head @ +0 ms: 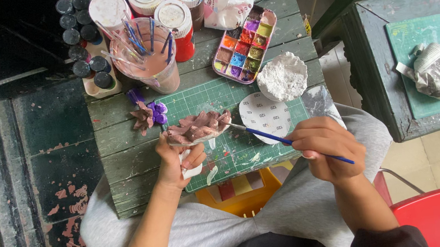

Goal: The person sits on the floor with a small table over their lap and paints a flower-shaped clay bowl using a paintbrush. They dip the brush into a watercolor palette, apply paint to the clay piece, turn it to reach different sides, and continue brushing the petals and rim.

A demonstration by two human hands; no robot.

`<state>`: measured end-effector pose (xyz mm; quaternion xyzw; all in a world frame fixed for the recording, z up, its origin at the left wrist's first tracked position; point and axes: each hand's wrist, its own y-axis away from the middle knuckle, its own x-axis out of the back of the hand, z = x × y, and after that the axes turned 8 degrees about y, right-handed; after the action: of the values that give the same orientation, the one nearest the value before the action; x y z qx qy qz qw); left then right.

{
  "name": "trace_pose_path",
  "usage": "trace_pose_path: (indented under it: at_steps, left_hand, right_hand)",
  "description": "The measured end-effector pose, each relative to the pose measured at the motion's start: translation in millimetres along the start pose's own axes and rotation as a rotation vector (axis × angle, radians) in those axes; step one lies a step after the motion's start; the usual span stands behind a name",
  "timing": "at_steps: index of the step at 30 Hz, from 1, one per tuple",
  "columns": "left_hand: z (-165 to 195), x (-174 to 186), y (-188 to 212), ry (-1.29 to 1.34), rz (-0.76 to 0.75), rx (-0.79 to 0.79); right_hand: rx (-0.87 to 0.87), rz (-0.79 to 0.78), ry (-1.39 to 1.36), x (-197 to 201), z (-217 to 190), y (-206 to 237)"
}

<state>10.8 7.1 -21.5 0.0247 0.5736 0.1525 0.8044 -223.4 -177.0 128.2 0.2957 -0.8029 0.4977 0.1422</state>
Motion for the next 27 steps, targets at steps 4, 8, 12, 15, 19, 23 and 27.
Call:
trace_pose_path:
  at_steps: [4,8,12,15,19,23,27]
  left_hand:
    - [0,-1,-1,-0.027,-0.009,-0.017]
    - [1,-3,-1,-0.061,0.013,-0.025]
    - [2,-1,-1,-0.068,-0.041,-0.047]
    - [1,-1,-2,-0.074,-0.053,-0.046]
    - [1,-2,-2,-0.11,-0.079,-0.051]
    - [0,-4,-3,-0.086,-0.076,-0.041]
    - [-2,-4,-2,-0.075,-0.067,-0.026]
  right_hand:
    - [0.102,-0.052,-0.009,5,-6,-10]
    - [0.071,-0.095,0.007,5,-18,-20]
    - [-0.102,-0.213,-0.025,14,-33,-31]
    - [-0.121,-0.306,-0.018,20,-39,-42]
    - [-0.133,-0.395,0.01,25,-47,-53]
    - [-0.096,-0.421,0.011,29,-48,-58]
    - [-0.108,-0.365,0.03,31,-46,-56]
